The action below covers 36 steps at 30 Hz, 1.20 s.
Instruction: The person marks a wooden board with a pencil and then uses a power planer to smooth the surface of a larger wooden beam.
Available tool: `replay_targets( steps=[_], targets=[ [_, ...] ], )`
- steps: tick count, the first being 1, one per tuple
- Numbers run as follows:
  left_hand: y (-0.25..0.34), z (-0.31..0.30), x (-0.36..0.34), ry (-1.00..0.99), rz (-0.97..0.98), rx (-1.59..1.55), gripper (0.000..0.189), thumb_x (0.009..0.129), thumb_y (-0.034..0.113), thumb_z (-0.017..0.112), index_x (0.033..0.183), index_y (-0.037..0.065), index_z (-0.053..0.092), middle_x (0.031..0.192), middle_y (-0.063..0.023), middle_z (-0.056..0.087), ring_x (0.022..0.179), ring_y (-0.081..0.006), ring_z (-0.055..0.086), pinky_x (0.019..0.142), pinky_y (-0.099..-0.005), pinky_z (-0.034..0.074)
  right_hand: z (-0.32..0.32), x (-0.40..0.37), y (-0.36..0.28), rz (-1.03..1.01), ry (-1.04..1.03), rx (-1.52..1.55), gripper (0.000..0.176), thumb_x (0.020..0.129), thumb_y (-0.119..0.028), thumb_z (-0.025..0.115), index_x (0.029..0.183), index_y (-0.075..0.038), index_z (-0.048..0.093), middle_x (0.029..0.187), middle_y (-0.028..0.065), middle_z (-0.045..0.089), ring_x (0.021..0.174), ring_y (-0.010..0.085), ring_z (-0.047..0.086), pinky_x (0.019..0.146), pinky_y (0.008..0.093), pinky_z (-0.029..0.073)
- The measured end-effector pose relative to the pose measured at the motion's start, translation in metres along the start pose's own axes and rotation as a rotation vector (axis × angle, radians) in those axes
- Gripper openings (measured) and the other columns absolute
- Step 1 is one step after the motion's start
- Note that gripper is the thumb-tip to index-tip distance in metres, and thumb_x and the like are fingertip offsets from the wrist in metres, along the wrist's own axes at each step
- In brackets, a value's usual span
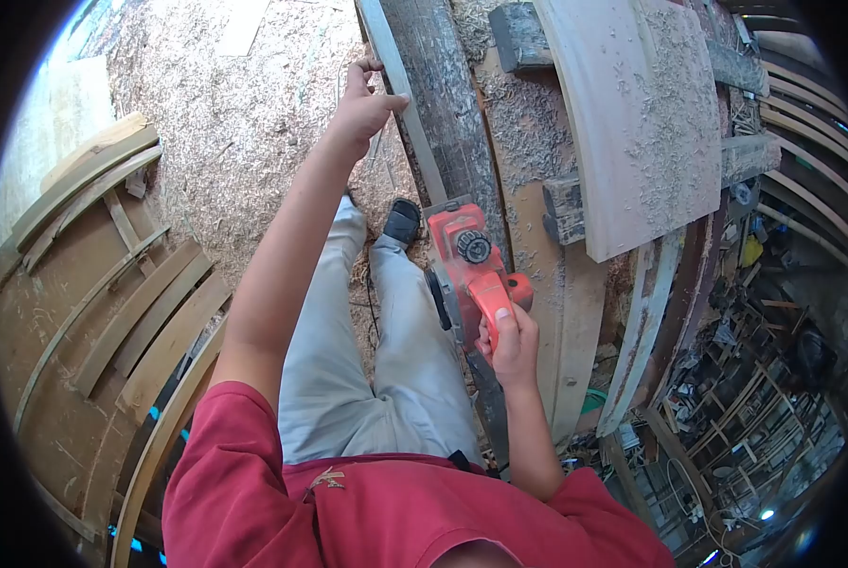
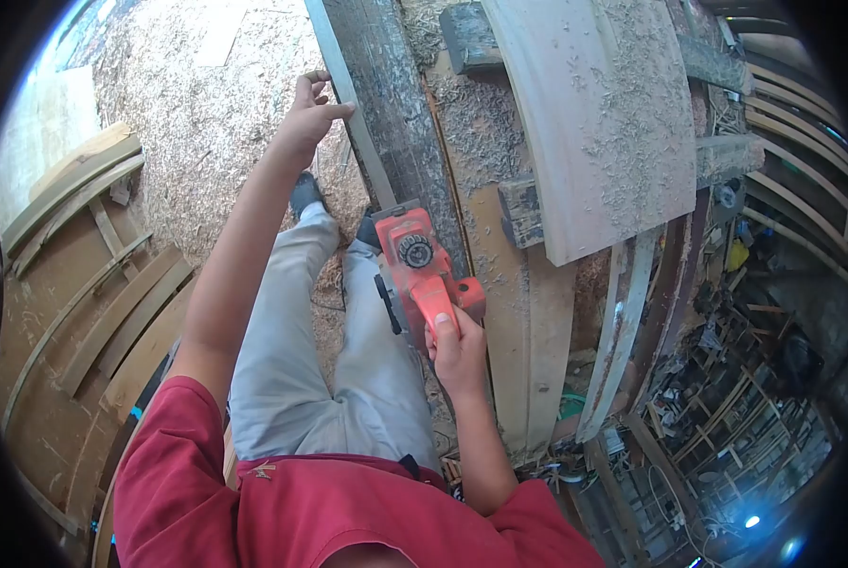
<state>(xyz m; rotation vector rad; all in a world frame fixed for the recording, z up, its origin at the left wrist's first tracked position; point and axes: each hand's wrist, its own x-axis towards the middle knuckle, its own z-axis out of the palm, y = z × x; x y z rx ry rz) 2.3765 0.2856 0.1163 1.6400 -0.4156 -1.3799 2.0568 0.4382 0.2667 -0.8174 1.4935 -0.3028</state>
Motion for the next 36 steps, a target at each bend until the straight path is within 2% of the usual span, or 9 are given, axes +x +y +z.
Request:
replay_targets(
  steps=[1, 4, 7, 8, 11, 16, 29, 35, 36],
  targets=[
    [0.001, 0.001, -0.001, 0.000, -0.031, -0.006, 0.071, 0.084, 0.016, 0.082, 0.143, 0.012, 0.041, 0.149, -0.0205, 0.048, 0.139, -0.0349, 0.042, 0.115, -0.0474, 0.033, 0.002, 0.004, -0.002, -0.014, -0.002, -0.003, 0.038, 0.104, -0.035, 0.050, 0.091, -0.001, 0.059, 0.072, 0.0027, 0.055, 0.055, 0.0089, 0.048, 0.050, 0.0251, 0.041],
    [-0.011, -0.002, 0.016, 0.127, 0.061, 0.040, 0.055, 0.090, 0.016, 0.079, 0.134, 0.007, 0.048, 0.121, -0.0119, 0.059, 0.104, -0.0207, 0.059, 0.090, -0.0350, 0.049, 0.007, 0.018, -0.007, -0.040, -0.009, -0.015, 0.037, 0.104, -0.034, 0.051, 0.090, -0.001, 0.058, 0.071, 0.0025, 0.054, 0.055, 0.0088, 0.048, 0.050, 0.0250, 0.041],
    [-0.011, -0.018, 0.039, 0.077, 0.049, -0.032, 0.061, 0.092, 0.031, 0.080, 0.137, 0.001, 0.050, 0.137, -0.0199, 0.058, 0.122, -0.0256, 0.056, 0.108, -0.0384, 0.041, 0.011, 0.027, -0.011, -0.038, -0.001, -0.029, 0.036, 0.103, -0.033, 0.051, 0.090, 0.000, 0.059, 0.071, 0.0025, 0.055, 0.055, 0.0088, 0.049, 0.050, 0.0247, 0.040],
    [-0.010, -0.022, 0.045, 0.080, 0.068, 0.018, 0.069, 0.091, 0.035, 0.081, 0.140, -0.002, 0.049, 0.136, -0.0206, 0.060, 0.121, -0.0263, 0.058, 0.106, -0.0389, 0.043, 0.013, 0.028, -0.016, -0.031, 0.004, -0.035, 0.036, 0.103, -0.033, 0.051, 0.090, 0.000, 0.059, 0.071, 0.0025, 0.055, 0.055, 0.0088, 0.049, 0.050, 0.0246, 0.040],
    [-0.007, -0.029, 0.052, 0.055, 0.142, 0.008, 0.075, 0.090, 0.034, 0.083, 0.144, -0.002, 0.046, 0.141, -0.0225, 0.058, 0.127, -0.0272, 0.057, 0.106, -0.0401, 0.044, 0.017, 0.031, -0.026, -0.004, 0.009, -0.034, 0.036, 0.103, -0.032, 0.051, 0.092, 0.000, 0.063, 0.070, 0.0006, 0.055, 0.057, 0.0078, 0.049, 0.051, 0.0251, 0.040],
    [0.018, -0.033, 0.050, 0.016, 0.053, 0.008, 0.086, 0.088, 0.025, 0.082, 0.156, 0.002, 0.035, 0.148, -0.0250, 0.053, 0.132, -0.0326, 0.056, 0.112, -0.0466, 0.043, 0.025, 0.045, -0.035, -0.026, -0.015, -0.064, 0.037, 0.101, -0.033, 0.051, 0.093, 0.001, 0.065, 0.069, 0.0001, 0.054, 0.058, 0.0085, 0.049, 0.053, 0.0265, 0.039],
    [0.069, -0.075, 0.144, 0.064, 0.145, 0.059, 0.086, 0.094, 0.027, 0.079, 0.159, -0.001, 0.030, 0.151, -0.0299, 0.046, 0.137, -0.0347, 0.053, 0.114, -0.0467, 0.045, 0.067, 0.092, -0.091, -0.081, 0.029, -0.235, 0.044, 0.096, -0.037, 0.052, 0.088, 0.005, 0.063, 0.068, 0.0049, 0.057, 0.059, 0.0121, 0.050, 0.053, 0.0287, 0.038],
    [0.104, -0.101, 0.178, -0.080, 0.187, 0.013, 0.070, 0.103, 0.046, 0.059, 0.156, 0.003, 0.042, 0.150, -0.0232, 0.052, 0.137, -0.0312, 0.053, 0.118, -0.0441, 0.039, 0.098, 0.114, -0.127, -0.075, 0.061, -0.216, 0.045, 0.096, -0.038, 0.053, 0.085, 0.005, 0.062, 0.068, 0.0065, 0.057, 0.058, 0.0137, 0.052, 0.053, 0.0298, 0.039],
    [0.109, -0.098, 0.181, -0.008, 0.160, 0.053, 0.070, 0.108, 0.056, 0.039, 0.154, 0.004, 0.046, 0.150, -0.0206, 0.055, 0.137, -0.0305, 0.054, 0.118, -0.0437, 0.038, 0.103, 0.118, -0.134, -0.080, 0.059, -0.219, 0.045, 0.096, -0.038, 0.053, 0.085, 0.005, 0.062, 0.068, 0.0067, 0.057, 0.058, 0.0138, 0.052, 0.053, 0.0299, 0.039]
  ],
)
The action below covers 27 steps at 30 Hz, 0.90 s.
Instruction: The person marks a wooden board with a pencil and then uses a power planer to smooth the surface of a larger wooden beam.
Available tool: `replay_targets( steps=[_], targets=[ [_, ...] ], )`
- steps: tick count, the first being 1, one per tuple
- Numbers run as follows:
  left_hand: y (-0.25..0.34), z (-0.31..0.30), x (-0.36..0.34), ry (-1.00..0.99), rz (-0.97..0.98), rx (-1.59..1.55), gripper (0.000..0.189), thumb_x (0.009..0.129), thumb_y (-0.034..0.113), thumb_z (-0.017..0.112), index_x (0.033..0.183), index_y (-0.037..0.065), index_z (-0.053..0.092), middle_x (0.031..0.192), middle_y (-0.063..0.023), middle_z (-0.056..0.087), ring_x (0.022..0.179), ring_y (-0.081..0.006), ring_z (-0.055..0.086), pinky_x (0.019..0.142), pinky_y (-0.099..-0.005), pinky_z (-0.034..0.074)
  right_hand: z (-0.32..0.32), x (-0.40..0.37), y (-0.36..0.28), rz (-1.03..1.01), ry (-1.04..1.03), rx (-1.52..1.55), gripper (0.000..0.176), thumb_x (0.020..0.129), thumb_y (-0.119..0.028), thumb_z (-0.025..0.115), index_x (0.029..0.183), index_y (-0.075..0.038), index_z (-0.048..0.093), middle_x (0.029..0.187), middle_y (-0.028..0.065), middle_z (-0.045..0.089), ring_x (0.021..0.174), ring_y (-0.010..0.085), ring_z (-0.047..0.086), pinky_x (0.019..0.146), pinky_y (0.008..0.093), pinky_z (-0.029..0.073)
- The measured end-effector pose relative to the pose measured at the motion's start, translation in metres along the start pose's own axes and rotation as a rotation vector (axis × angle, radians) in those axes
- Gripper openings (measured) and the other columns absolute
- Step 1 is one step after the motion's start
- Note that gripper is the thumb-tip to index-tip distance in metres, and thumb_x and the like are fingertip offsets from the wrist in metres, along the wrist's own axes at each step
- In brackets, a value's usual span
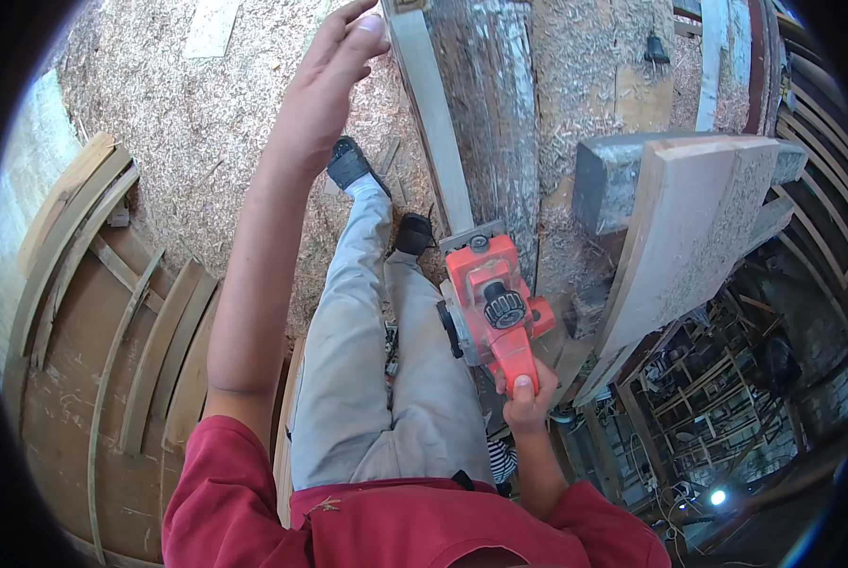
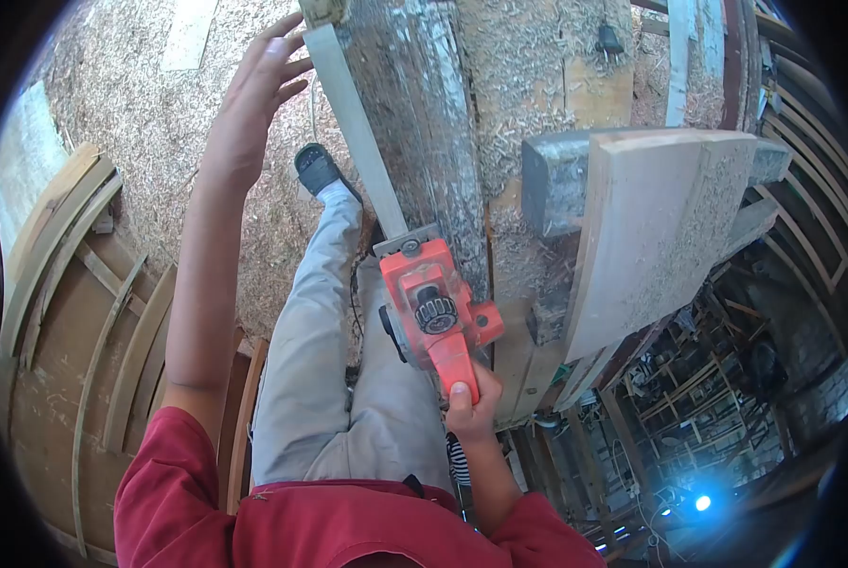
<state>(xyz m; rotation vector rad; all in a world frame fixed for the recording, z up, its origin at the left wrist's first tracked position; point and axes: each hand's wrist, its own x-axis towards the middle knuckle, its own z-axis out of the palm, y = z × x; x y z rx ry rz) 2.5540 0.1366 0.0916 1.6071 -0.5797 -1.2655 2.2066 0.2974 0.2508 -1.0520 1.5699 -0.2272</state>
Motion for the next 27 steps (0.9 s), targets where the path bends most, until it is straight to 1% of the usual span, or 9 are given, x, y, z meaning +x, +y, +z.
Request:
replay_targets(
  steps=[3, 4, 7, 8, 11, 15, 18, 23, 27],
  targets=[
    [-0.020, -0.028, 0.016, -0.024, 0.003, -0.079, 0.071, 0.109, 0.058, 0.030, 0.155, 0.005, 0.044, 0.152, -0.0205, 0.053, 0.139, -0.0314, 0.053, 0.119, -0.0453, 0.037, 0.011, 0.016, -0.024, 0.004, 0.010, 0.013, 0.045, 0.096, -0.038, 0.053, 0.085, 0.005, 0.062, 0.067, 0.0073, 0.057, 0.058, 0.0144, 0.053, 0.054, 0.0300, 0.040],
    [-0.022, -0.035, 0.017, -0.016, -0.017, -0.043, 0.074, 0.110, 0.058, 0.022, 0.155, 0.005, 0.044, 0.154, -0.0200, 0.051, 0.140, -0.0319, 0.053, 0.119, -0.0464, 0.037, 0.015, 0.022, -0.030, 0.002, 0.012, 0.018, 0.045, 0.096, -0.038, 0.053, 0.085, 0.005, 0.061, 0.067, 0.0073, 0.057, 0.058, 0.0146, 0.053, 0.054, 0.0300, 0.040],
    [-0.024, -0.056, 0.016, 0.038, -0.126, -0.064, 0.077, 0.110, 0.060, 0.019, 0.154, 0.003, 0.044, 0.155, -0.0204, 0.050, 0.140, -0.0322, 0.052, 0.119, -0.0467, 0.036, 0.025, 0.040, -0.051, -0.019, 0.016, 0.030, 0.045, 0.097, -0.038, 0.053, 0.085, 0.005, 0.061, 0.067, 0.0075, 0.056, 0.058, 0.0150, 0.053, 0.054, 0.0301, 0.040],
    [-0.023, -0.061, 0.013, 0.053, -0.159, -0.046, 0.079, 0.109, 0.060, 0.015, 0.154, 0.001, 0.044, 0.155, -0.0210, 0.050, 0.140, -0.0326, 0.052, 0.119, -0.0468, 0.036, 0.030, 0.046, -0.058, -0.032, 0.015, 0.036, 0.045, 0.097, -0.037, 0.052, 0.085, 0.005, 0.061, 0.066, 0.0076, 0.056, 0.058, 0.0151, 0.053, 0.054, 0.0302, 0.040],
    [-0.035, -0.078, 0.006, 0.095, -0.252, -0.098, 0.080, 0.109, 0.060, 0.014, 0.153, 0.000, 0.044, 0.154, -0.0213, 0.050, 0.139, -0.0331, 0.053, 0.119, -0.0467, 0.036, 0.045, 0.063, -0.086, -0.033, 0.028, 0.043, 0.045, 0.098, -0.037, 0.051, 0.084, 0.005, 0.060, 0.066, 0.0074, 0.055, 0.057, 0.0154, 0.053, 0.053, 0.0302, 0.040],
    [-0.044, -0.091, -0.011, 0.126, -0.329, -0.116, 0.081, 0.109, 0.062, 0.014, 0.151, 0.001, 0.047, 0.153, -0.0203, 0.052, 0.137, -0.0329, 0.054, 0.117, -0.0468, 0.039, 0.062, 0.083, -0.120, -0.009, 0.048, 0.069, 0.045, 0.099, -0.037, 0.050, 0.085, 0.004, 0.059, 0.065, 0.0075, 0.054, 0.056, 0.0155, 0.052, 0.051, 0.0301, 0.040],
    [-0.054, -0.093, -0.025, 0.127, -0.371, -0.159, 0.082, 0.109, 0.063, 0.011, 0.151, 0.003, 0.048, 0.152, -0.0199, 0.053, 0.138, -0.0334, 0.053, 0.117, -0.0469, 0.038, 0.073, 0.097, -0.136, -0.008, 0.073, 0.140, 0.039, 0.097, -0.034, 0.053, 0.089, 0.004, 0.063, 0.065, 0.0034, 0.055, 0.055, 0.0085, 0.047, 0.049, 0.0255, 0.032],
    [-0.073, -0.088, -0.047, 0.104, -0.438, -0.249, 0.080, 0.110, 0.062, 0.012, 0.152, 0.004, 0.047, 0.152, -0.0184, 0.053, 0.137, -0.0329, 0.053, 0.116, -0.0478, 0.037, 0.092, 0.120, -0.166, -0.052, 0.102, 0.153, 0.039, 0.099, -0.033, 0.051, 0.090, 0.003, 0.062, 0.066, 0.0031, 0.054, 0.054, 0.0088, 0.050, 0.047, 0.0252, 0.035],
    [-0.083, -0.078, -0.065, 0.120, -0.488, -0.287, 0.079, 0.110, 0.062, 0.015, 0.150, 0.004, 0.050, 0.151, -0.0184, 0.054, 0.135, -0.0320, 0.053, 0.115, -0.0470, 0.037, 0.105, 0.135, -0.186, -0.066, 0.133, 0.163, 0.039, 0.101, -0.033, 0.050, 0.089, 0.002, 0.061, 0.068, 0.0035, 0.055, 0.054, 0.0090, 0.051, 0.046, 0.0257, 0.038]
  ],
)
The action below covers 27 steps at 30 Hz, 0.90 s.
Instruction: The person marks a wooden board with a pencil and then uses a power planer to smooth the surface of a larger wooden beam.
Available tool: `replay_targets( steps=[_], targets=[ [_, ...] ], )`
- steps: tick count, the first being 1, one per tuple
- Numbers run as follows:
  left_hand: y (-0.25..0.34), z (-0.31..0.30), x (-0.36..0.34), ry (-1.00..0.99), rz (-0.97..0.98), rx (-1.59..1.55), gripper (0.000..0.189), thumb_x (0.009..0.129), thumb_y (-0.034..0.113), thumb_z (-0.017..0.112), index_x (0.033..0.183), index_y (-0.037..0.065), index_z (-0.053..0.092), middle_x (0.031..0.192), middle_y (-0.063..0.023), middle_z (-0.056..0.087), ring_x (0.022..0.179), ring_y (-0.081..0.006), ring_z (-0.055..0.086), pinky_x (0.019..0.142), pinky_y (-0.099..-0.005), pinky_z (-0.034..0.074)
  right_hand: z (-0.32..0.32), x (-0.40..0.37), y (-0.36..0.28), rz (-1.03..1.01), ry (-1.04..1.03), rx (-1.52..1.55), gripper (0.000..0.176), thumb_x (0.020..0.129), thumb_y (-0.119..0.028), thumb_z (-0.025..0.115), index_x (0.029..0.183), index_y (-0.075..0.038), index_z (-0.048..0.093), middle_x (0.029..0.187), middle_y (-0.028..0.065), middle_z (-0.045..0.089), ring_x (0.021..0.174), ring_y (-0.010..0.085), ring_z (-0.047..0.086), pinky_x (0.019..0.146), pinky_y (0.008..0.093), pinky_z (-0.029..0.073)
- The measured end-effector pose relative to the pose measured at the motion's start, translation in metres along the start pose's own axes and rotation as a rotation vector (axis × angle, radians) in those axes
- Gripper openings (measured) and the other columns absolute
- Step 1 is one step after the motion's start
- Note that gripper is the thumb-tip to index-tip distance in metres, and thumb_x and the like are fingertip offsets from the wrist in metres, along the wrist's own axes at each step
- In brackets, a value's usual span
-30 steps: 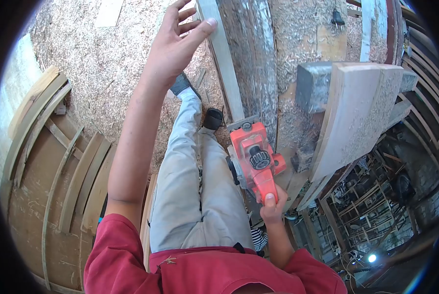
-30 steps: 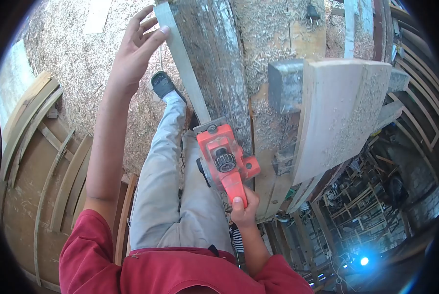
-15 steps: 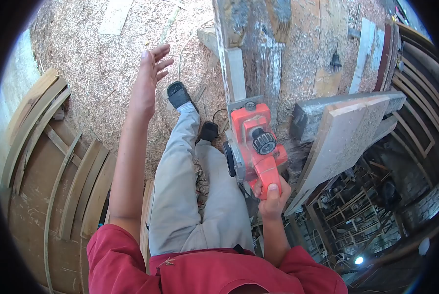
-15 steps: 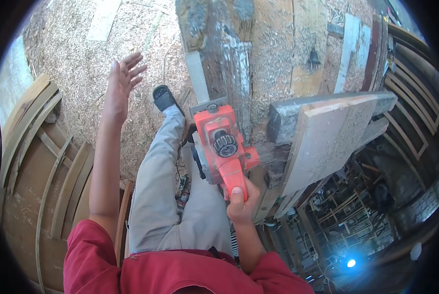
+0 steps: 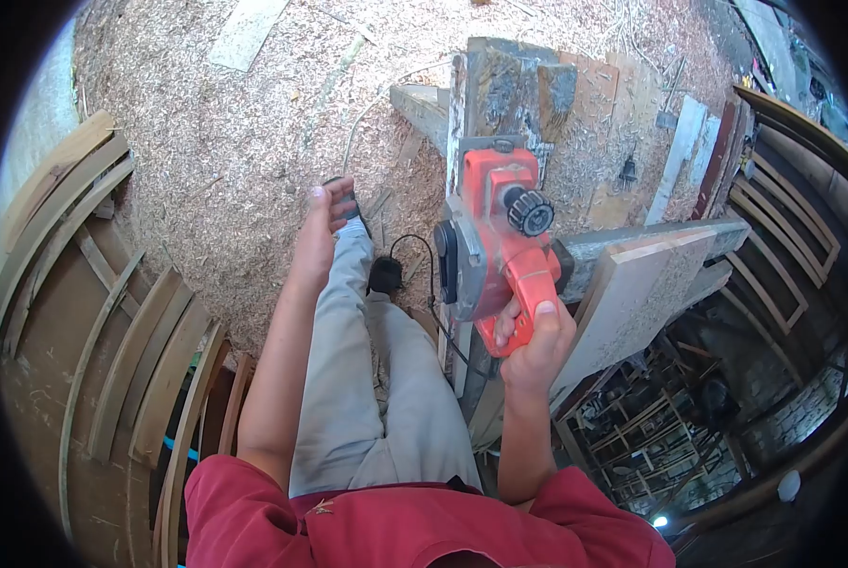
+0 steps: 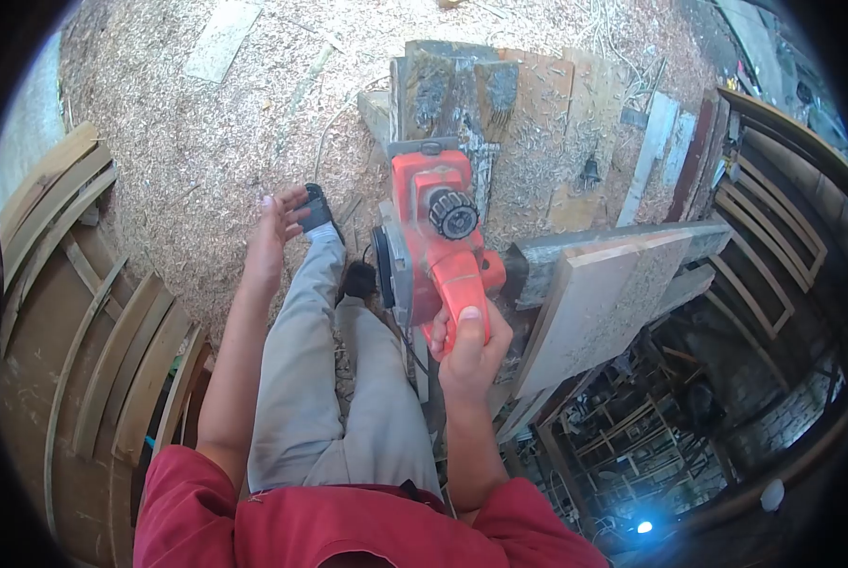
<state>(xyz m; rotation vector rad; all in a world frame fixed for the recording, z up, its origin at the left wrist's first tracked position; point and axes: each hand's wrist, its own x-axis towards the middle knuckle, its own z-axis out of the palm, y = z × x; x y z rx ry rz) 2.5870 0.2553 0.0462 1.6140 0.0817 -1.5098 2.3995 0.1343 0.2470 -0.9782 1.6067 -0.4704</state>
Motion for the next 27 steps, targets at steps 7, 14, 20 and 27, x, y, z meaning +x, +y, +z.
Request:
replay_targets(
  steps=[7, 14, 20, 27],
  targets=[
    [-0.016, -0.007, -0.003, 0.030, -0.048, 0.008, 0.073, 0.112, 0.058, 0.016, 0.148, 0.007, 0.054, 0.151, -0.0169, 0.054, 0.135, -0.0304, 0.053, 0.115, -0.0458, 0.037, 0.018, 0.022, -0.019, -0.058, -0.030, 0.006, 0.039, 0.103, -0.032, 0.050, 0.089, 0.002, 0.061, 0.069, 0.0032, 0.054, 0.053, 0.0086, 0.049, 0.046, 0.0253, 0.038],
    [-0.016, -0.022, 0.005, 0.080, -0.027, 0.036, 0.070, 0.112, 0.057, 0.019, 0.148, 0.009, 0.056, 0.149, -0.0150, 0.057, 0.133, -0.0284, 0.054, 0.113, -0.0441, 0.038, 0.036, 0.040, -0.040, -0.063, -0.020, 0.026, 0.039, 0.105, -0.032, 0.049, 0.091, 0.001, 0.062, 0.069, 0.0030, 0.053, 0.053, 0.0088, 0.048, 0.046, 0.0262, 0.039],
    [-0.017, -0.030, 0.001, 0.107, 0.000, 0.025, 0.064, 0.113, 0.053, 0.028, 0.147, 0.006, 0.056, 0.145, -0.0154, 0.058, 0.130, -0.0283, 0.055, 0.113, -0.0432, 0.038, 0.054, 0.068, -0.068, -0.070, -0.077, 0.091, 0.043, 0.106, -0.037, 0.046, 0.100, 0.002, 0.063, 0.067, 0.0037, 0.053, 0.051, 0.0106, 0.047, 0.046, 0.0277, 0.039],
    [-0.032, -0.021, -0.013, 0.068, 0.187, 0.159, 0.052, 0.110, 0.041, 0.048, 0.142, 0.001, 0.056, 0.137, -0.0164, 0.062, 0.123, -0.0252, 0.060, 0.108, -0.0362, 0.044, 0.012, 0.060, -0.089, -0.078, -0.198, 0.261, 0.056, 0.106, -0.043, 0.040, 0.124, 0.006, 0.061, 0.075, 0.0068, 0.058, 0.053, 0.0128, 0.048, 0.049, 0.0283, 0.043]
  ],
)
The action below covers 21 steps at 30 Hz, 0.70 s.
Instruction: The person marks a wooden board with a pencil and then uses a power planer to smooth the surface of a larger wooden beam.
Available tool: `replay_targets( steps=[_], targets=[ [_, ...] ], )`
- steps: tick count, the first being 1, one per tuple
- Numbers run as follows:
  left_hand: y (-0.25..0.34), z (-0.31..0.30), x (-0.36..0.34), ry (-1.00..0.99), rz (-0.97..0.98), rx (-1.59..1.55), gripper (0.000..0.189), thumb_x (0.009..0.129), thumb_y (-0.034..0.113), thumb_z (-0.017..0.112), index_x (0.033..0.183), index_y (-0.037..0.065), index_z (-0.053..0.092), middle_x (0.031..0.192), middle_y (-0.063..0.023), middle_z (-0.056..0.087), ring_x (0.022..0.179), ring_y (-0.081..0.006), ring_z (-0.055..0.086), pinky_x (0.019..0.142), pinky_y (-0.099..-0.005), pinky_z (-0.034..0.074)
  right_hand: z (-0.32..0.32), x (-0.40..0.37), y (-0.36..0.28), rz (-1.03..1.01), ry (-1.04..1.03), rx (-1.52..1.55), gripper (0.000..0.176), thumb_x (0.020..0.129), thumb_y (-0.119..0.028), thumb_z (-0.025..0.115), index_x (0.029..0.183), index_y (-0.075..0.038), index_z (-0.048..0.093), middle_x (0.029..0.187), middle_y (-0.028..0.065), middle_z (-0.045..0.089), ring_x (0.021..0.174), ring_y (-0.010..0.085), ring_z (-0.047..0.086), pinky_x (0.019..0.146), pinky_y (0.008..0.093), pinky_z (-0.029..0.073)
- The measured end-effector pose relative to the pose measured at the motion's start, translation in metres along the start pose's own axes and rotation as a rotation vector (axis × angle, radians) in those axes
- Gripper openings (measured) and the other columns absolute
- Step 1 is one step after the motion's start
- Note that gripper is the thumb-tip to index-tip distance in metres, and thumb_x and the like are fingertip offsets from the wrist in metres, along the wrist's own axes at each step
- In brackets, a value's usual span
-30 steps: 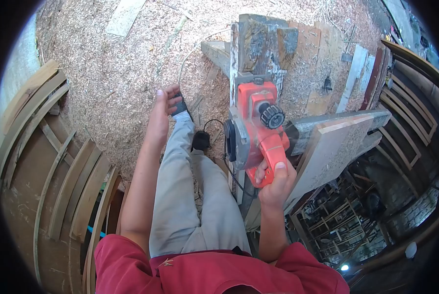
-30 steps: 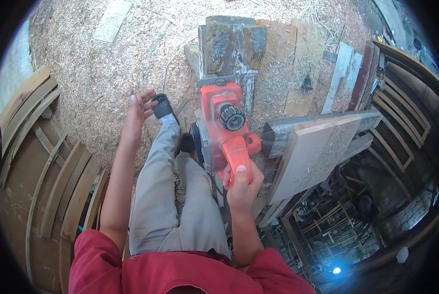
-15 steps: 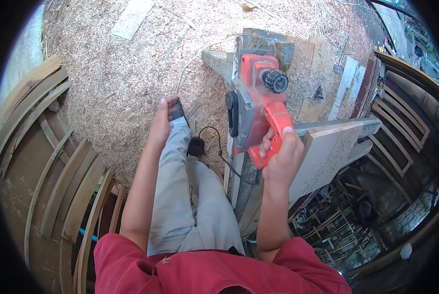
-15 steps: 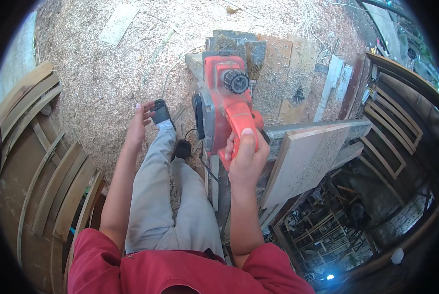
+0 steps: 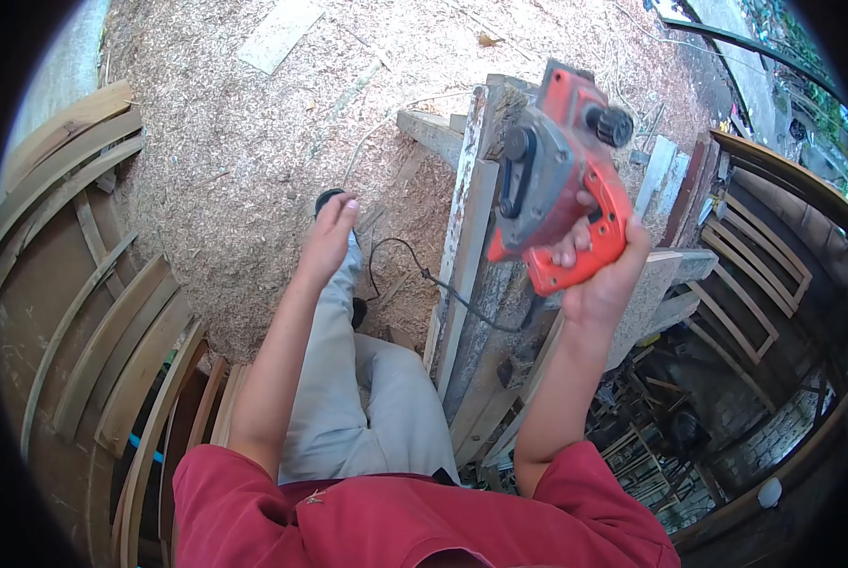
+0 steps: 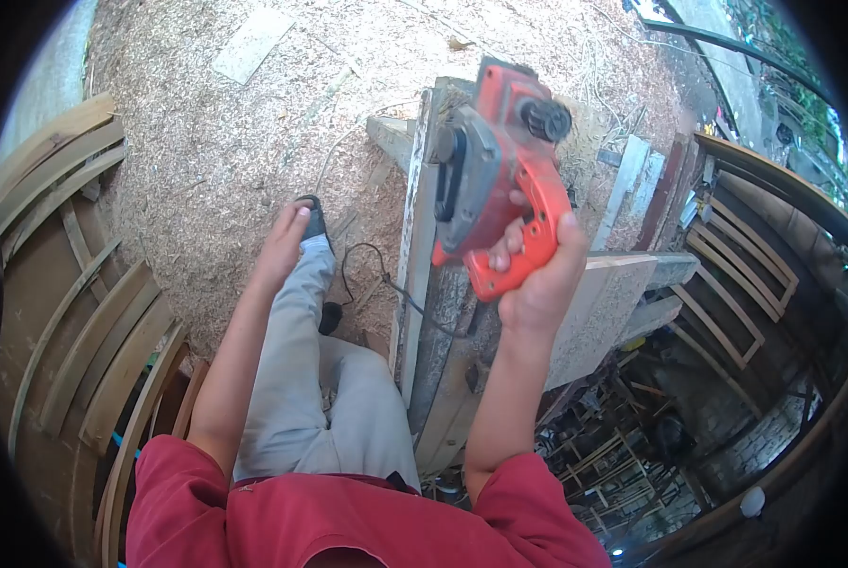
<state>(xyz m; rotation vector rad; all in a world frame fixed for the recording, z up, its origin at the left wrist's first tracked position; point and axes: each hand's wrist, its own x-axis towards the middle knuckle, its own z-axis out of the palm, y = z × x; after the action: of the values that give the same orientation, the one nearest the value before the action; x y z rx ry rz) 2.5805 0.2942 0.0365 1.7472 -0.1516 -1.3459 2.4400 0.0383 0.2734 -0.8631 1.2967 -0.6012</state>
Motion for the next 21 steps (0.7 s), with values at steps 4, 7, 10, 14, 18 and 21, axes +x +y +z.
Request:
replay_targets(
  steps=[4, 7, 10, 14, 18, 21],
  targets=[
    [-0.009, 0.038, -0.026, -0.093, 0.052, 0.032, 0.048, 0.105, 0.036, 0.060, 0.138, 0.002, 0.058, 0.132, -0.0183, 0.063, 0.116, -0.0271, 0.063, 0.101, -0.0386, 0.050, -0.043, -0.043, 0.010, 0.035, 0.079, -0.041, 0.057, 0.106, -0.044, 0.041, 0.127, 0.005, 0.060, 0.086, 0.0081, 0.061, 0.055, 0.0119, 0.050, 0.049, 0.0294, 0.044],
    [0.001, 0.069, -0.051, -0.143, 0.093, 0.064, 0.048, 0.101, 0.038, 0.066, 0.132, 0.001, 0.060, 0.125, -0.0192, 0.064, 0.111, -0.0286, 0.065, 0.095, -0.0390, 0.053, -0.082, -0.085, 0.025, 0.097, 0.104, -0.104, 0.056, 0.106, -0.042, 0.042, 0.127, 0.007, 0.059, 0.089, 0.0091, 0.062, 0.056, 0.0112, 0.051, 0.049, 0.0283, 0.044],
    [0.008, 0.097, -0.071, -0.150, 0.146, 0.182, 0.051, 0.094, 0.039, 0.076, 0.123, 0.001, 0.061, 0.113, -0.0147, 0.066, 0.102, -0.0242, 0.063, 0.089, -0.0366, 0.052, -0.114, -0.132, 0.047, 0.148, 0.194, -0.123, 0.053, 0.107, -0.039, 0.044, 0.125, 0.008, 0.059, 0.090, 0.0097, 0.061, 0.058, 0.0105, 0.052, 0.049, 0.0272, 0.045],
    [0.021, 0.131, -0.089, -0.109, 0.168, 0.316, 0.055, 0.078, 0.038, 0.092, 0.101, 0.003, 0.057, 0.091, -0.0077, 0.061, 0.083, -0.0191, 0.059, 0.075, -0.0346, 0.052, -0.158, -0.192, 0.083, 0.240, 0.305, -0.075, 0.045, 0.107, -0.033, 0.046, 0.120, 0.008, 0.061, 0.091, 0.0103, 0.061, 0.058, 0.0103, 0.052, 0.048, 0.0267, 0.045],
    [0.014, 0.157, -0.101, -0.042, 0.185, 0.218, 0.049, 0.077, 0.029, 0.092, 0.096, 0.002, 0.056, 0.080, -0.0062, 0.058, 0.070, -0.0178, 0.057, 0.067, -0.0329, 0.052, -0.185, -0.243, 0.111, 0.288, 0.336, -0.056, 0.042, 0.106, -0.030, 0.046, 0.114, 0.008, 0.062, 0.078, 0.0089, 0.059, 0.056, 0.0111, 0.052, 0.048, 0.0272, 0.044],
    [0.007, 0.169, -0.109, 0.035, 0.226, 0.164, 0.041, 0.081, 0.022, 0.088, 0.103, 0.000, 0.061, 0.083, -0.0077, 0.065, 0.071, -0.0153, 0.062, 0.069, -0.0306, 0.054, -0.206, -0.275, 0.136, 0.287, 0.341, -0.036, 0.041, 0.106, -0.030, 0.047, 0.111, 0.007, 0.062, 0.070, 0.0069, 0.056, 0.055, 0.0115, 0.052, 0.048, 0.0274, 0.045]
  ],
)
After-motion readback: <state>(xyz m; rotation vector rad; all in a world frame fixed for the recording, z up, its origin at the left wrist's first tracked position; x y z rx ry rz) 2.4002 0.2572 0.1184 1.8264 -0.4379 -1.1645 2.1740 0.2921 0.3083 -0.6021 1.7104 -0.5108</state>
